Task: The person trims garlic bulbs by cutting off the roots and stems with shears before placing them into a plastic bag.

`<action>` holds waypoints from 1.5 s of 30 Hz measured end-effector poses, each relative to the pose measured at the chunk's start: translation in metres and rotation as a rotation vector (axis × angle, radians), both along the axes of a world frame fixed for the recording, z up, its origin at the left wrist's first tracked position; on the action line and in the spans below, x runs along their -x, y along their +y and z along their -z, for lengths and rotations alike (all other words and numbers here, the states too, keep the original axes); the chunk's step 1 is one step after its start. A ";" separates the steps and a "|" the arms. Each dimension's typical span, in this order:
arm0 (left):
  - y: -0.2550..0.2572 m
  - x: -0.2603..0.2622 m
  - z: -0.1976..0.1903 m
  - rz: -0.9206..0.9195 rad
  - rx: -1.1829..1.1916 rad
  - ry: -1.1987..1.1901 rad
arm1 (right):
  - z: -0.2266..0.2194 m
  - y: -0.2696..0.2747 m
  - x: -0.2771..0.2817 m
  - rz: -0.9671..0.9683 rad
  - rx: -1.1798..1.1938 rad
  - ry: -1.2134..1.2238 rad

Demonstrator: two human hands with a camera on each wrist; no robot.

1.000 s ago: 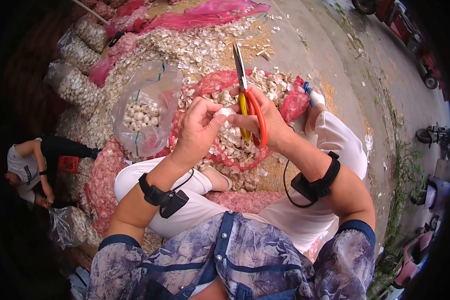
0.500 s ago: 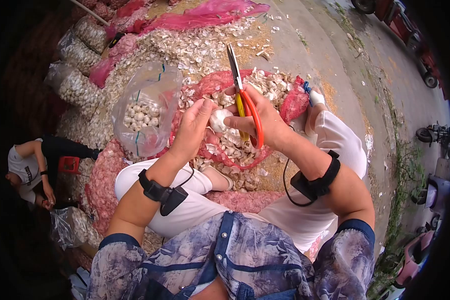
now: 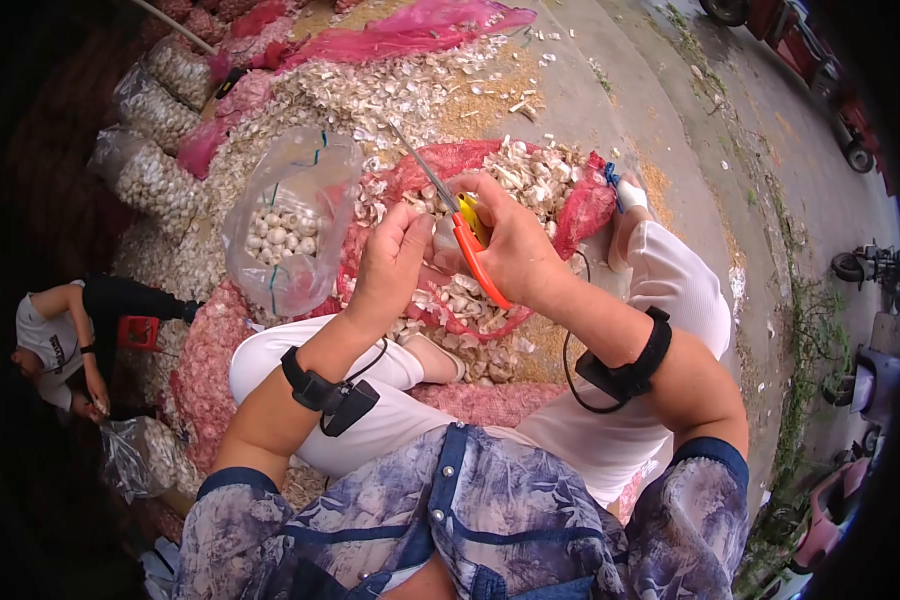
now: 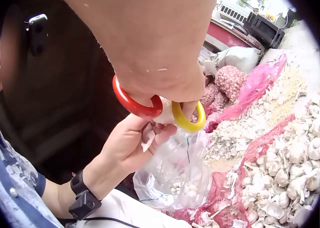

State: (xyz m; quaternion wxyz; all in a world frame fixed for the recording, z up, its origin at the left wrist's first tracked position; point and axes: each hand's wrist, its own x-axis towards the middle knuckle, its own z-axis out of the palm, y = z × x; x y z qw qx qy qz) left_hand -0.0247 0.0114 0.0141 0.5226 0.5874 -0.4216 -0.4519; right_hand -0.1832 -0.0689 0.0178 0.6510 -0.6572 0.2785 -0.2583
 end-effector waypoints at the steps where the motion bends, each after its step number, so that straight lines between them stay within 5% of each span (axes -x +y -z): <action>1: 0.000 -0.001 0.001 -0.001 0.000 0.001 | 0.000 0.000 0.000 -0.001 0.000 0.001; 6: -0.002 -0.007 -0.001 0.161 0.037 -0.706 | 0.003 0.001 -0.002 0.047 0.181 0.036; 10: -0.001 -0.008 -0.003 0.188 0.026 -0.631 | 0.003 -0.002 0.000 0.017 0.169 0.011; 13: -0.004 -0.018 0.006 0.147 0.036 -0.443 | -0.001 -0.006 0.003 -0.099 0.092 0.009; 15: -0.006 -0.038 -0.002 -0.054 -0.160 0.233 | 0.007 -0.008 0.003 -0.021 -0.053 0.038; 16: -0.006 -0.053 -0.001 -0.072 -0.159 0.223 | 0.005 -0.009 0.005 -0.005 -0.107 0.044; 18: -0.003 -0.090 0.008 -0.411 0.053 0.531 | 0.008 -0.014 0.012 0.049 -0.161 0.006; 20: -0.003 -0.116 0.005 -0.745 0.073 0.596 | 0.012 -0.022 0.021 0.106 -0.151 -0.029; 24: 0.012 -0.148 0.054 -0.645 -0.081 0.486 | -0.002 -0.033 0.036 0.249 -0.296 0.012; 27: 0.007 -0.115 0.086 -0.082 -0.489 0.200 | -0.003 -0.040 0.043 0.321 -0.437 -0.013; 29: -0.004 -0.091 0.124 0.118 -0.707 -0.159 | -0.009 -0.041 0.046 0.345 -0.615 -0.128; 30: -0.011 -0.085 0.146 0.125 -0.708 -0.155 | -0.007 -0.043 0.046 0.353 -0.615 -0.124; 32: -0.027 -0.071 0.191 0.427 -0.452 -0.847 | -0.003 -0.046 0.048 0.357 -0.652 -0.165; 35: -0.049 -0.039 0.241 0.474 -0.184 -0.882 | -0.011 -0.044 0.047 0.356 -0.643 -0.141; 38: -0.036 0.003 0.297 0.261 -0.381 -0.951 | -0.011 -0.045 0.045 0.347 -0.634 -0.122; 42: -0.017 0.014 0.273 0.393 -0.555 -0.937 | -0.014 -0.045 0.041 0.338 -0.638 -0.146; 45: -0.017 0.006 0.280 0.408 -0.445 -1.088 | -0.016 -0.044 0.037 0.322 -0.635 -0.148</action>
